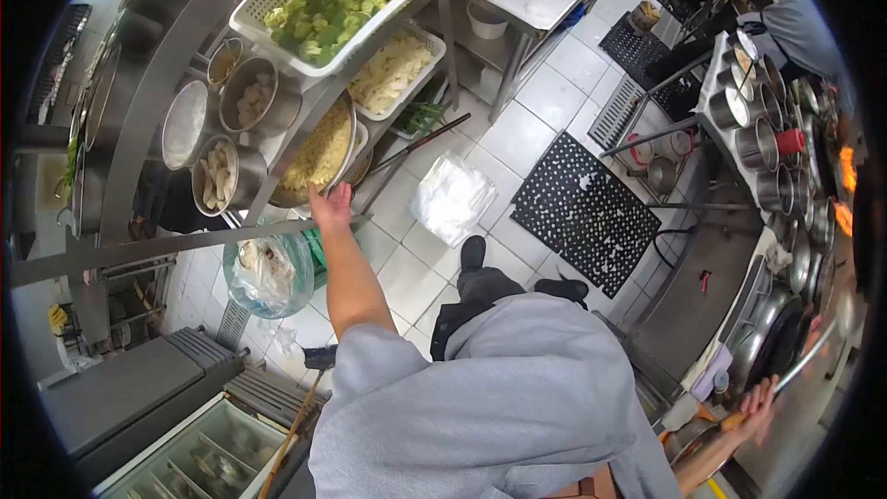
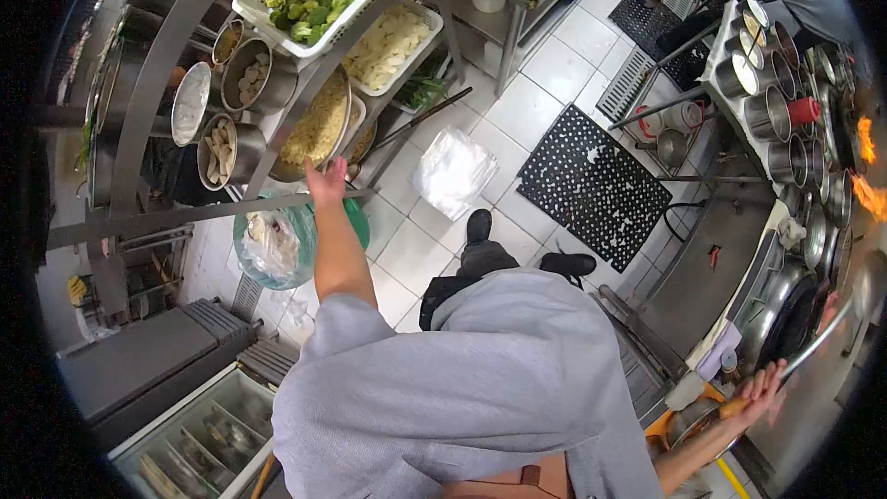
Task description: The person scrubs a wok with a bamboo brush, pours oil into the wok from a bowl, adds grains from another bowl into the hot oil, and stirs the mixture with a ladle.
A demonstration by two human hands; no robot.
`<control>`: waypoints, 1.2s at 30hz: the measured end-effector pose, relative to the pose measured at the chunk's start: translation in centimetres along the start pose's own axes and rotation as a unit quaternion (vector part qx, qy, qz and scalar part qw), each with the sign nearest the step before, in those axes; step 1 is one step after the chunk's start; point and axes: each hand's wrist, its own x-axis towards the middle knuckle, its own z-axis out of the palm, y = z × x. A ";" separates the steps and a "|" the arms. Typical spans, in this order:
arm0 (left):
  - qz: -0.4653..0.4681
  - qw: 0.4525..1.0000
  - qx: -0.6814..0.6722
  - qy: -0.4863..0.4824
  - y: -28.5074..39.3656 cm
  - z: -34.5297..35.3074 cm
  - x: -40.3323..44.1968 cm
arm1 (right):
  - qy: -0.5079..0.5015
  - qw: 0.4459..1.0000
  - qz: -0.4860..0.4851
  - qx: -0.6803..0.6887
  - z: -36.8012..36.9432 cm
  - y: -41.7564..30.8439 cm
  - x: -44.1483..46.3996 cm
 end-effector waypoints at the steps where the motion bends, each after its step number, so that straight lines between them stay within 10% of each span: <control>1: -0.014 1.000 -0.025 0.002 1.1 0.2 1.0 | -0.011 0.999 0.025 0.021 1.7 1.1 -1.5; 8: 0.028 0.999 -0.034 0.003 0.1 -1.4 6.0 | -0.166 0.965 0.181 0.095 12.6 7.4 -9.8; 22: -0.090 0.989 0.118 0.016 -3.1 -8.4 -17.7 | -0.413 0.840 0.323 -0.139 25.1 9.1 -17.2; 26: -0.118 0.970 0.207 -0.047 -5.2 -6.9 -22.9 | -0.431 0.825 0.229 -0.284 26.7 9.5 -18.7; 29: -0.123 0.945 0.281 -0.114 -6.5 -4.1 -25.4 | -0.470 0.767 -0.038 -0.434 28.0 10.2 -18.8; 36: -0.071 0.873 0.381 -0.296 -10.9 5.1 -31.9 | -0.366 0.732 -0.158 -0.552 22.6 11.6 -16.6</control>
